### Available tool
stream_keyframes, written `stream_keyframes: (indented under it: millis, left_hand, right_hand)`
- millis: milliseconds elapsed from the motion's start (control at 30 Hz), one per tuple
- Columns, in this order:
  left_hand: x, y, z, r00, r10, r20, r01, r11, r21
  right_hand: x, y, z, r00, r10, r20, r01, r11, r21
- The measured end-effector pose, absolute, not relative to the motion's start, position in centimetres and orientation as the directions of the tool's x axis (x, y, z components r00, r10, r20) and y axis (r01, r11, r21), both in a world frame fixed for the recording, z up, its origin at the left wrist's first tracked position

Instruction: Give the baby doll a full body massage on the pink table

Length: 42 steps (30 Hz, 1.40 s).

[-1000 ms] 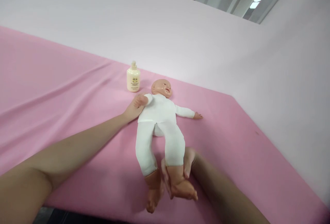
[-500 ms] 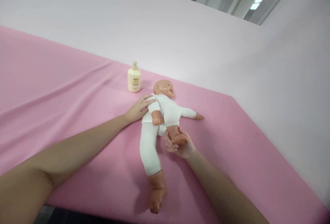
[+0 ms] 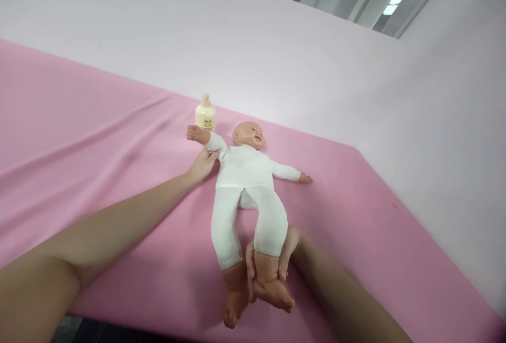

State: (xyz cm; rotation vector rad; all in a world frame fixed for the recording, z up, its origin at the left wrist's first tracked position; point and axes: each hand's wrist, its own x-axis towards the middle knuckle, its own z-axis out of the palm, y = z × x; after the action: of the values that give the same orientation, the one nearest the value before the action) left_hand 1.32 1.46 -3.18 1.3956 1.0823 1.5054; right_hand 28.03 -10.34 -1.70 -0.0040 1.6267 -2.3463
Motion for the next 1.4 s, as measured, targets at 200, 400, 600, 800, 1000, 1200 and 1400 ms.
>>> stream_keyframes:
  millis: [200, 400, 600, 800, 1000, 1200, 1400]
  left_hand:
    - [1.3, 0.8, -2.4, -0.118, 0.929, 0.351, 0.065, -0.345, 0.936]
    - [1.1, -0.1, -2.2, 0.071, 0.825, 0.561, 0.343, -0.548, 0.763]
    - [1.0, -0.3, -2.3, 0.295, 0.729, 0.618, 0.53, -0.663, 0.528]
    - [1.2, -0.2, -2.1, 0.198, 0.78, 0.594, 0.442, -0.612, 0.656]
    - [1.3, 0.8, -2.8, -0.135, 0.903, 0.408, 0.261, -0.365, 0.894]
    - [1.1, 0.9, -2.6, -0.183, 0.939, 0.291, 0.109, -0.275, 0.955]
    - [1.4, 0.3, -2.1, -0.103, 0.917, 0.385, 0.199, -0.36, 0.912]
  right_hand:
    - [27.8, -11.3, -2.7, -0.977, -0.075, 0.201, -0.124, -0.569, -0.813]
    - [27.7, -12.0, -0.4, -0.824, 0.547, 0.145, -0.492, -0.566, -0.662]
    - [27.5, -11.7, 0.4, -0.685, 0.725, -0.079, -0.504, -0.549, -0.666]
    - [28.1, -11.7, -1.2, -0.821, 0.568, -0.051, -0.362, -0.588, -0.723]
    - [28.7, -12.2, -1.8, -0.988, 0.134, -0.069, -0.007, -0.498, -0.867]
    - [27.8, -11.2, -0.6, -0.959, -0.178, -0.219, 0.271, -0.369, -0.889]
    - [29.2, -12.4, -1.6, -0.978, -0.205, -0.034, 0.142, -0.54, -0.829]
